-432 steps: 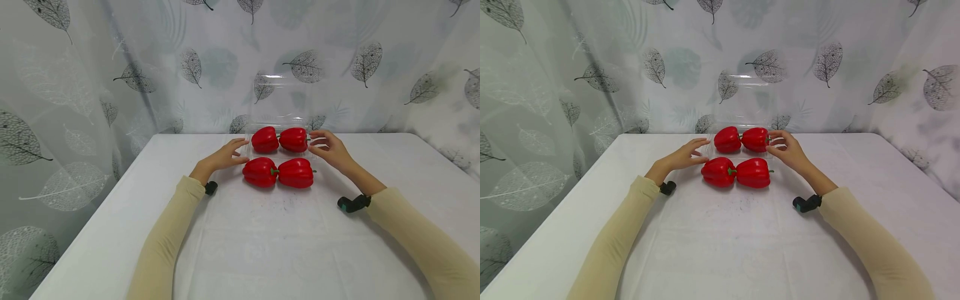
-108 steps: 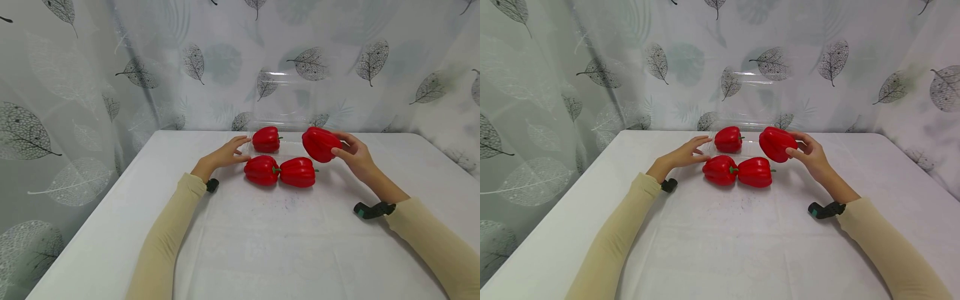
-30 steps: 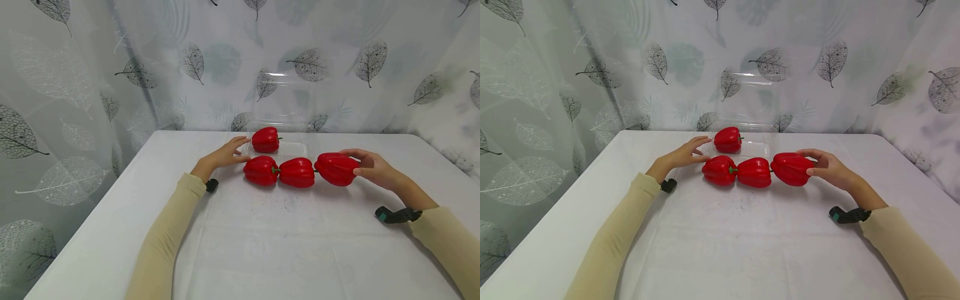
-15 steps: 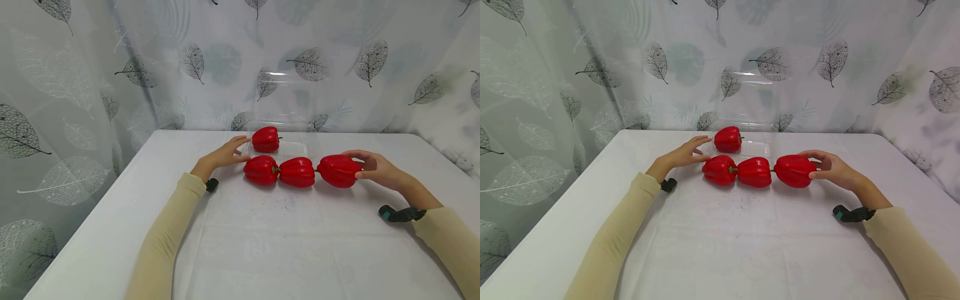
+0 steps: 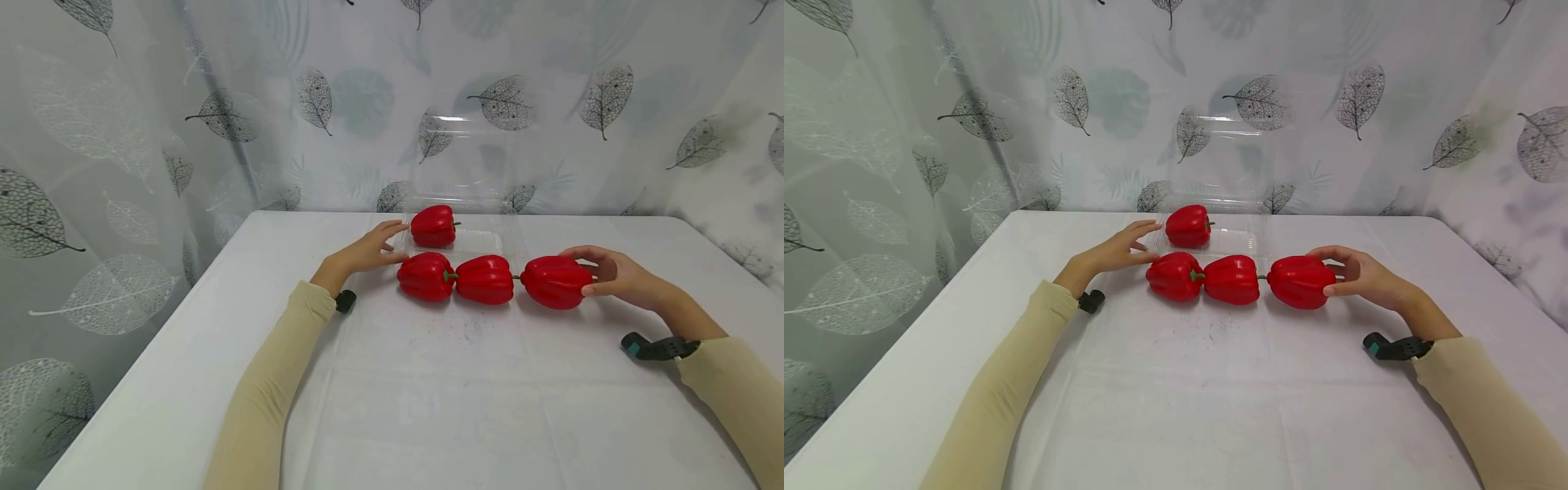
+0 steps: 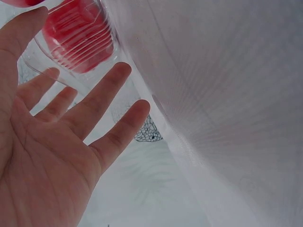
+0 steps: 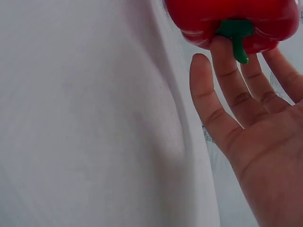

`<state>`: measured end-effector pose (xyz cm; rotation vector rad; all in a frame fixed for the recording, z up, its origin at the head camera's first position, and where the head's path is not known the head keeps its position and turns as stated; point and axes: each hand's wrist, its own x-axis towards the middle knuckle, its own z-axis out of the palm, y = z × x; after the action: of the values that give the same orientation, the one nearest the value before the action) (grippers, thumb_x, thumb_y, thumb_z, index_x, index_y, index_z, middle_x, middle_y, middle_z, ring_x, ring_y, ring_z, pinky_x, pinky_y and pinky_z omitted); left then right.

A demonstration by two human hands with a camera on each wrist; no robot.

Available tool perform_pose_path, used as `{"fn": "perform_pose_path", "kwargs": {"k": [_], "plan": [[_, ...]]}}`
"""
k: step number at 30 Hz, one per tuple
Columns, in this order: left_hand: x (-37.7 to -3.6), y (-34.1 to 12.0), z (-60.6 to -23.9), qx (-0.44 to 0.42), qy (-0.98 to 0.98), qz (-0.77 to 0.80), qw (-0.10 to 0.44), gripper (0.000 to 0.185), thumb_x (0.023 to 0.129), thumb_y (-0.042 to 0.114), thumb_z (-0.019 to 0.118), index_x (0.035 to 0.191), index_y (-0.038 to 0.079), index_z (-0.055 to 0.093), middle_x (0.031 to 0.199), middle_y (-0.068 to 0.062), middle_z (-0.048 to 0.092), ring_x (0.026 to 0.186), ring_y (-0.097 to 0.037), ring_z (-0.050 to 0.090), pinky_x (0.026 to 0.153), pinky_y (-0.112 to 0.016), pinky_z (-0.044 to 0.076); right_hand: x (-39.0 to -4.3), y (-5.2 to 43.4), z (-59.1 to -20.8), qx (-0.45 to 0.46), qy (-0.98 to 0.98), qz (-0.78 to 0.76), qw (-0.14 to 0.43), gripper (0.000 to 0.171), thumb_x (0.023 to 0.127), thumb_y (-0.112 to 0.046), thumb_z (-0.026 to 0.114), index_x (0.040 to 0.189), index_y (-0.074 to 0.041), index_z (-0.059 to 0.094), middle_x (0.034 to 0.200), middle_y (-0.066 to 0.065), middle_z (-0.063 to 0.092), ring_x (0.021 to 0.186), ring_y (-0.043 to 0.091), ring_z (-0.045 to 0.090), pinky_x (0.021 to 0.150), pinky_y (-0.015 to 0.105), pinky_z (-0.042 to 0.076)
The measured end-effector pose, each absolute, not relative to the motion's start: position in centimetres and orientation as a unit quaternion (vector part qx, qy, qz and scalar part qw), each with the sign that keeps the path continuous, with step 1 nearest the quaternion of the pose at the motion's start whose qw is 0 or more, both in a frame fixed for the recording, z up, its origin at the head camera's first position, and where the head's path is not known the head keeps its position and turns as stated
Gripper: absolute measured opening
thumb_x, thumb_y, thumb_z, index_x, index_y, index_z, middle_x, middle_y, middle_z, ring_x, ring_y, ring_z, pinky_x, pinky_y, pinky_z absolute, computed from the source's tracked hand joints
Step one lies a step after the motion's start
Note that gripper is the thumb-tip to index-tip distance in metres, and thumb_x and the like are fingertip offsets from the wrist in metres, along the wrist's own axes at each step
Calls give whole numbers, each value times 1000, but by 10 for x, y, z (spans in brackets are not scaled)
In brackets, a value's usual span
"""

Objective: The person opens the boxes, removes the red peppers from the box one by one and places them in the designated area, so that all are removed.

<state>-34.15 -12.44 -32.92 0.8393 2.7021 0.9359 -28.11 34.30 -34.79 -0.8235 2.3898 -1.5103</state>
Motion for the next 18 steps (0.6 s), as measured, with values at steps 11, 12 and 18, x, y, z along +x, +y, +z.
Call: {"fn": "perform_pose_path", "kwargs": {"k": [11,12,18], "plan": [[-341,-124,-329,267,906,315,90,71,94,24,65,154,15,27,161,-8,17,125,-31,54,98,-38,51,-282,342,-352,-254,831,-487,85,57,84,0,67,133,-16,44,125,-12,52,108,3,55,80,26,58],[-341,-124,-329,266,907,314,90,72,94,24,65,154,15,27,161,-8,17,125,-31,54,98,-38,51,-282,341,-352,-251,834,-484,84,57,84,-1,68,133,-15,43,125,-12,52,108,3,55,80,26,58],[-341,-124,-330,263,908,314,90,72,94,24,65,155,16,27,161,-7,17,126,-31,53,98,-38,51,-281,335,-351,-245,840,-477,88,61,83,-3,70,136,-11,41,126,-12,51,108,3,55,80,27,57]]}}
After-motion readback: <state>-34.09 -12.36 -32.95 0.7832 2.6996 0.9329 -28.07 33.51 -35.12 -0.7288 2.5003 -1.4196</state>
